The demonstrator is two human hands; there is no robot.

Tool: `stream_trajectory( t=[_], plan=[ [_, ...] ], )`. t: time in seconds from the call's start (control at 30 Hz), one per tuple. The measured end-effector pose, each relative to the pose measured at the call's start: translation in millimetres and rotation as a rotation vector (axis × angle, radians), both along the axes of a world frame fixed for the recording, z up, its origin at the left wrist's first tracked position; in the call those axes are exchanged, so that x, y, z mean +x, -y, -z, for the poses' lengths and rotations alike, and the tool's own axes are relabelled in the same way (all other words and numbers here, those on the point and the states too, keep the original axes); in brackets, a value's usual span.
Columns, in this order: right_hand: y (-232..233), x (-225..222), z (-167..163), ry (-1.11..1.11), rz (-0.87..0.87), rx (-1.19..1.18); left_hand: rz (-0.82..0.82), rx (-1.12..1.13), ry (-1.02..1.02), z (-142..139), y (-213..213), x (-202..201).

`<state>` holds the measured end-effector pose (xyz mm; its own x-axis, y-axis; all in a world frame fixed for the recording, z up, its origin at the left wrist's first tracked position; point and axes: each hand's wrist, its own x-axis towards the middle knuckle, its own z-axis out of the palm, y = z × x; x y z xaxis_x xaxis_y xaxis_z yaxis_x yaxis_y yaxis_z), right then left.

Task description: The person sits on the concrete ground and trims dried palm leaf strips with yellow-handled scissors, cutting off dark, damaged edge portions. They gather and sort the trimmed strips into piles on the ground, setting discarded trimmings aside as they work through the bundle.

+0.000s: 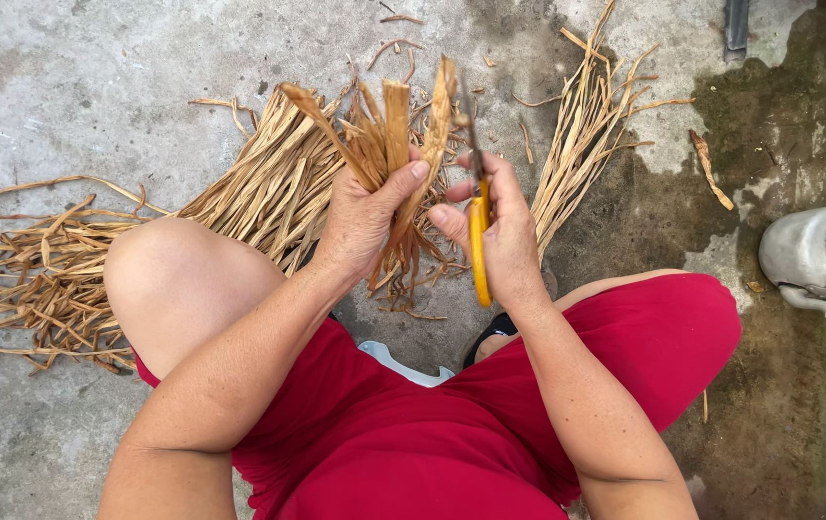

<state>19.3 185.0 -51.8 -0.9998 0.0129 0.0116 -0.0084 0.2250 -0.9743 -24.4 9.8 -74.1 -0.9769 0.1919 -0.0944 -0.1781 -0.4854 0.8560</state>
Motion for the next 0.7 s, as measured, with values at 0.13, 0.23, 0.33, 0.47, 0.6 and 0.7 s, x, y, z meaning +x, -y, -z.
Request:
stream_trajectory(
  t=[0.13, 0.23, 0.33, 0.47, 0.6, 0.7],
  plan=[
    [-2.7, -1.6, -1.0, -0.016, 0.014, -0.072, -0.021, -0.028, 0.008, -6.2, 4.9, 0.7],
    [-3.3, 1.3, -2.6, -0.049, -0.025, 0.015, -0.01, -0.09, 0.026, -8.4, 2.3, 2.8],
    [-1.0, 3.2, -3.8, -0.052, -0.051, 0.069, 0.009, -0.111, 0.007, -8.1, -1.1, 5.6],
    [1.5, 3.3, -4.5, -0.05, -0.065, 0.062, 0.02, -0.111, -0.021, -6.2, -1.6, 6.8],
    [1.2, 3.8, -4.1, -0.063, -0.05, 0.1, 0.027, -0.073, -0.001, -5.0, -1.3, 6.8],
    [1.4, 5.0, -4.4, -0.047, -0.022, 0.11, 0.048, -0.031, -0.002, -4.8, -2.5, 6.1]
  ],
)
